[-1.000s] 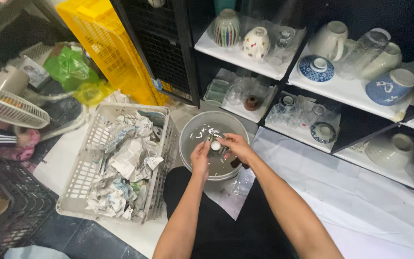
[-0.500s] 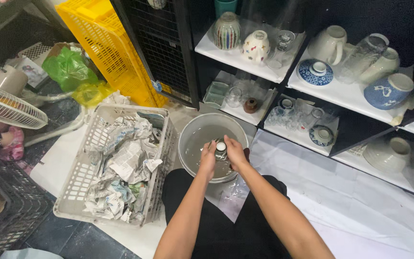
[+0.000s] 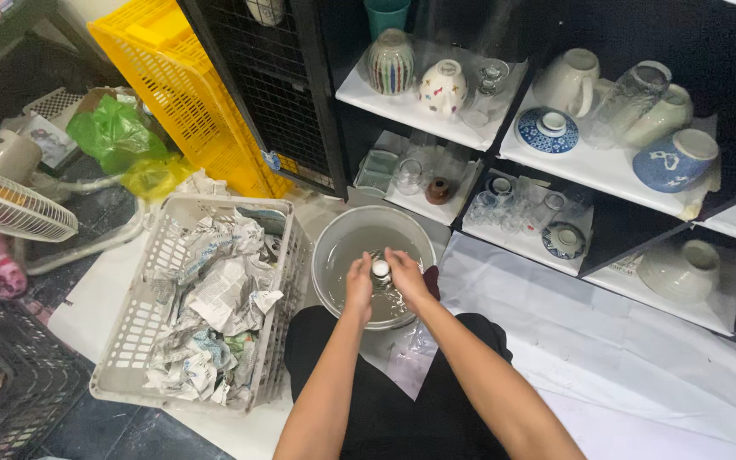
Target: The person unwraps small ceramic bowls from newspaper, washes them in a bucket of water, and places them on a nearby shelf. The process is repeated for multiple bowls.
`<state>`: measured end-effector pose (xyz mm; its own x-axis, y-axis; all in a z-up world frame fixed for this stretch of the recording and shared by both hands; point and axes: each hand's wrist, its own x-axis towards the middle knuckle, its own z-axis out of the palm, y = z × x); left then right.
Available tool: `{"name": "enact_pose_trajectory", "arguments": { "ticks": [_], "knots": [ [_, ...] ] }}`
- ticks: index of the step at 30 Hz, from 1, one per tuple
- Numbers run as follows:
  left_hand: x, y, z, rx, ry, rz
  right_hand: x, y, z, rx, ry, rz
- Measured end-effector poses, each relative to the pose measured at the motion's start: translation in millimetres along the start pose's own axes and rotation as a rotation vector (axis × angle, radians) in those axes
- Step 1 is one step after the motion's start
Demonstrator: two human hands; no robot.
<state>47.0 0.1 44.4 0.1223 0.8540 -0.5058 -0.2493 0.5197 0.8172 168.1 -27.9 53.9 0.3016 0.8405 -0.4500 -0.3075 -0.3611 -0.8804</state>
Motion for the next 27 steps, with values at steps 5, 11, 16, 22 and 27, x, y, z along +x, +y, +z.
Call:
{"name": "enact_pose_trajectory", "arguments": {
  "ticks": [5, 11, 16, 22, 27],
  "knots": [
    [9, 0, -5, -0.025, 0.206, -0.031, 0, 9, -3, 0.180, -0.303, 0.035],
    [19, 5, -2, 0.032, 0.070, -0.046, 8, 7, 5, -0.215, 0.021, -0.253],
    [19, 20, -13, 0.015, -0.104, -0.091, -6, -31, 2, -0.122, -0.187, -0.116],
    [13, 33, -4, -0.056, -0.262, -0.048, -43, -80, 6, -1.042, -0.036, -0.383],
    [24, 26, -9, 0.245, -0.056, 0.128, -24, -90, -3, -1.090, 0.182, -1.145]
  ]
}}
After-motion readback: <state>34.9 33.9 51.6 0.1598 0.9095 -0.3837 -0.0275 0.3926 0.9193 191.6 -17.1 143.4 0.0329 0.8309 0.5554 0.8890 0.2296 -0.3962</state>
